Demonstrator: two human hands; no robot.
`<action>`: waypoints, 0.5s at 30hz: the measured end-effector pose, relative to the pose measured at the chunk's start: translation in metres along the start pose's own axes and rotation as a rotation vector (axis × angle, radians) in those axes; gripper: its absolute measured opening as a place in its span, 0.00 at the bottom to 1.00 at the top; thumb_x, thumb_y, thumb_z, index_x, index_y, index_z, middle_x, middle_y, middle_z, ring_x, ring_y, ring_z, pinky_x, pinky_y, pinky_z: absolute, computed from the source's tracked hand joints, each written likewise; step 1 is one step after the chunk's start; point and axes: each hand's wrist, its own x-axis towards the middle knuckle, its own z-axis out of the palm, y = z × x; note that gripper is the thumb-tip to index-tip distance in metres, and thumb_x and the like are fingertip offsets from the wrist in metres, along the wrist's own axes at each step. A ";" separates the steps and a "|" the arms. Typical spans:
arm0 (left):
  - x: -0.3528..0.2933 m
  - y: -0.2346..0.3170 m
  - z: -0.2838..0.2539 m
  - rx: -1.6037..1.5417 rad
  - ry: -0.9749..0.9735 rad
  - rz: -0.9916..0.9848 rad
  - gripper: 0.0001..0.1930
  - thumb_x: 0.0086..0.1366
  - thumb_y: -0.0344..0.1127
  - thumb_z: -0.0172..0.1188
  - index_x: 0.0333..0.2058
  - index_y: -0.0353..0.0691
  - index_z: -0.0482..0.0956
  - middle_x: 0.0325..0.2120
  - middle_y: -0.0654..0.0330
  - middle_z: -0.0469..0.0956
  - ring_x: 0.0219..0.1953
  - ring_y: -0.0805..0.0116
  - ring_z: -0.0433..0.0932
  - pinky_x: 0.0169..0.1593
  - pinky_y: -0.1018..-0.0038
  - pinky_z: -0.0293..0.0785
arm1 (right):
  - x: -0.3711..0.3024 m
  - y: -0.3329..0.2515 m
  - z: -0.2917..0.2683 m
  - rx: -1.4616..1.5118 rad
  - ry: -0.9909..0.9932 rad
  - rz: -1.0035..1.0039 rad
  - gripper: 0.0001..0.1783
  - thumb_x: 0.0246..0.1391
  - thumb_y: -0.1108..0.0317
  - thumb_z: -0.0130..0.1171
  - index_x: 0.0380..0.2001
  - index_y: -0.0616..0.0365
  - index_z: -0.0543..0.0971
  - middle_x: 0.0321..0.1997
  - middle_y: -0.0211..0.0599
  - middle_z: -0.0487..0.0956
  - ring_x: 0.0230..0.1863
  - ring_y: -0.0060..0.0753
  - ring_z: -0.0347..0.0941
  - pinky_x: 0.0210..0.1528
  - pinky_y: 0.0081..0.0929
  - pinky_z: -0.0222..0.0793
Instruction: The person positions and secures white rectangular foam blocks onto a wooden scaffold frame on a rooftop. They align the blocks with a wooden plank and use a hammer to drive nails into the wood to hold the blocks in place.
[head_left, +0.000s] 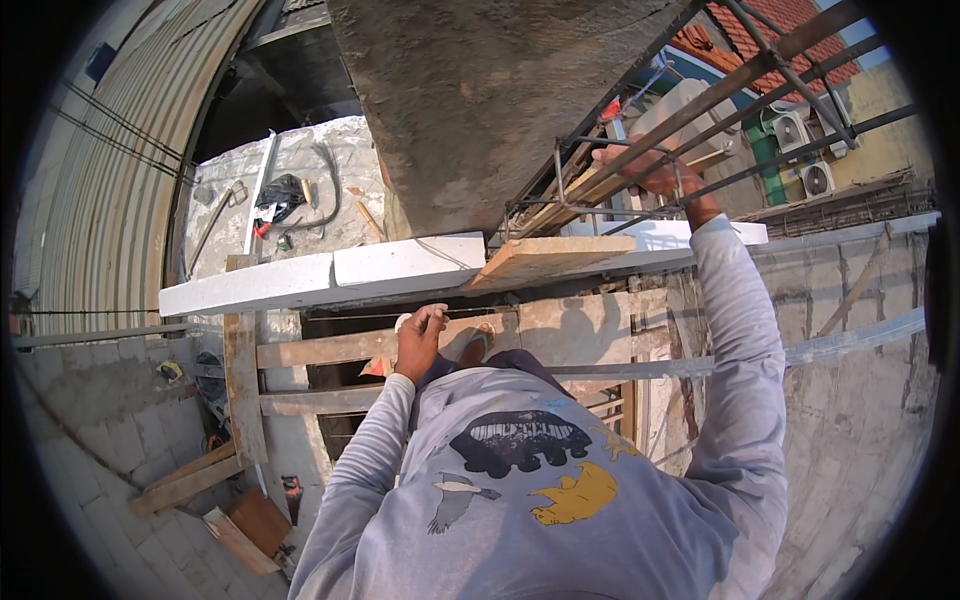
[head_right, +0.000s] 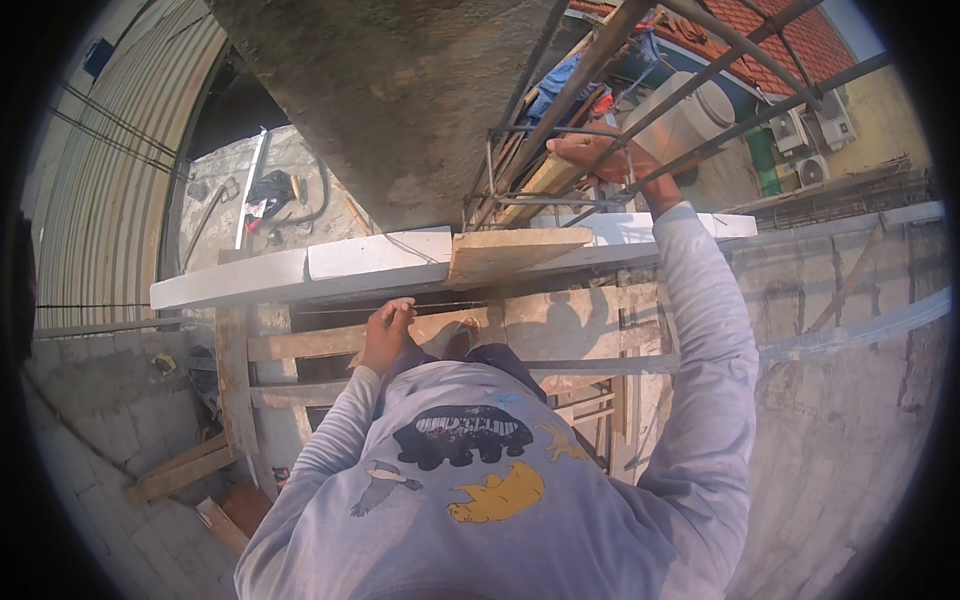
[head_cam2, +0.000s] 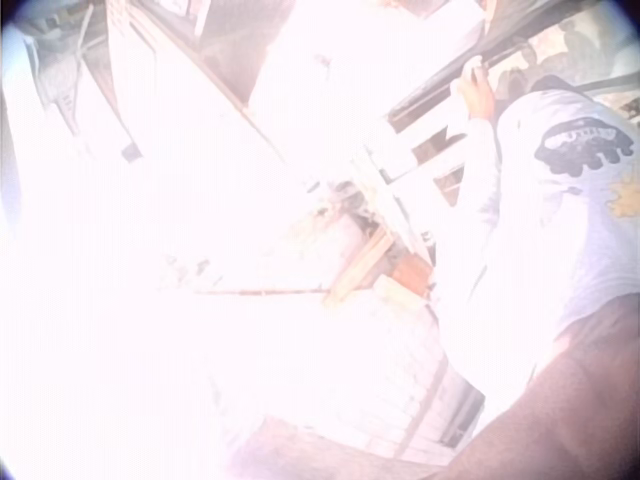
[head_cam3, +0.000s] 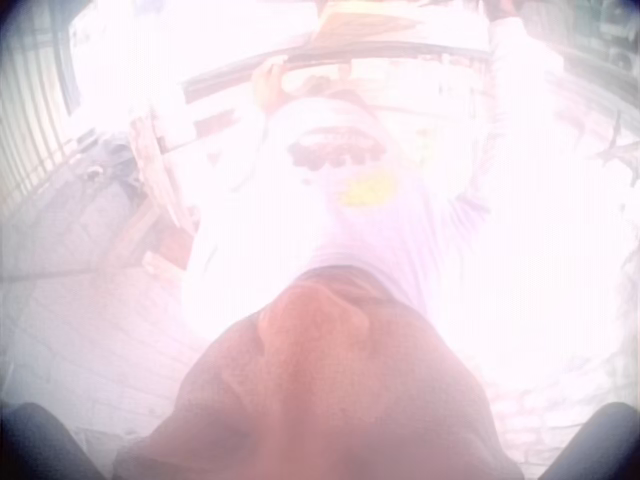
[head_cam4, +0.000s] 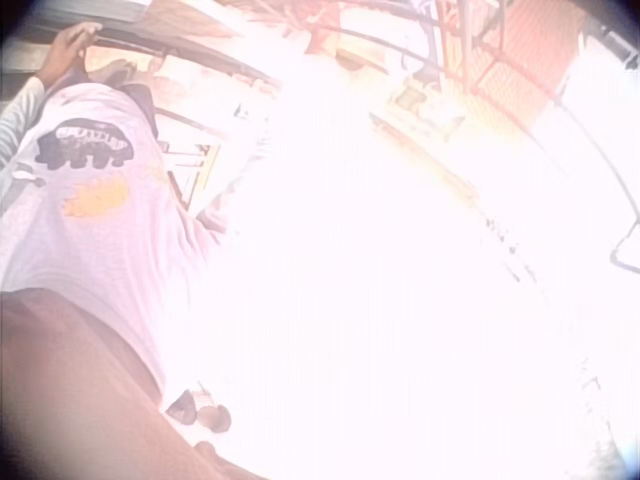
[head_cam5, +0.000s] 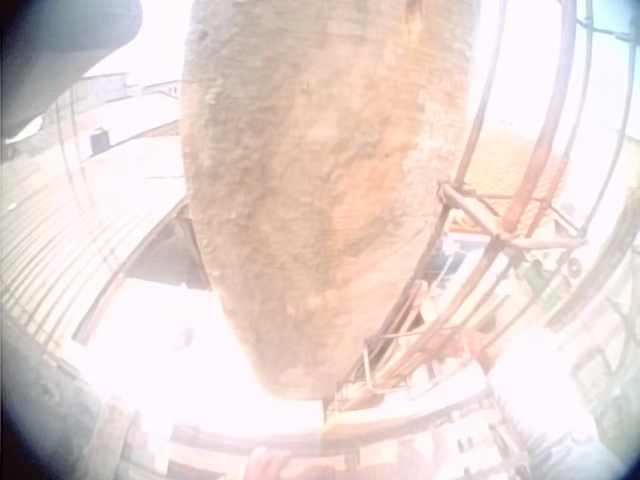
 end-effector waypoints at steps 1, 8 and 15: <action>0.001 0.000 0.000 -0.002 0.002 0.006 0.15 0.78 0.40 0.56 0.48 0.34 0.84 0.34 0.63 0.85 0.37 0.76 0.80 0.46 0.76 0.77 | 0.001 0.002 0.000 0.009 -0.003 0.000 0.29 0.62 0.40 0.64 0.34 0.60 0.84 0.24 0.30 0.75 0.21 0.23 0.72 0.23 0.29 0.67; 0.002 0.005 -0.005 -0.032 0.033 0.022 0.16 0.78 0.41 0.56 0.49 0.34 0.84 0.34 0.63 0.84 0.38 0.76 0.79 0.46 0.76 0.76 | 0.000 0.006 0.000 0.059 0.019 -0.059 0.29 0.61 0.38 0.64 0.30 0.57 0.82 0.21 0.27 0.75 0.20 0.20 0.71 0.23 0.26 0.66; 0.002 0.006 -0.013 -0.044 0.049 0.026 0.16 0.78 0.42 0.56 0.49 0.34 0.83 0.34 0.64 0.84 0.37 0.77 0.78 0.46 0.77 0.75 | -0.005 -0.002 0.001 0.117 0.011 -0.004 0.29 0.60 0.37 0.65 0.26 0.55 0.81 0.18 0.25 0.72 0.20 0.18 0.71 0.23 0.24 0.66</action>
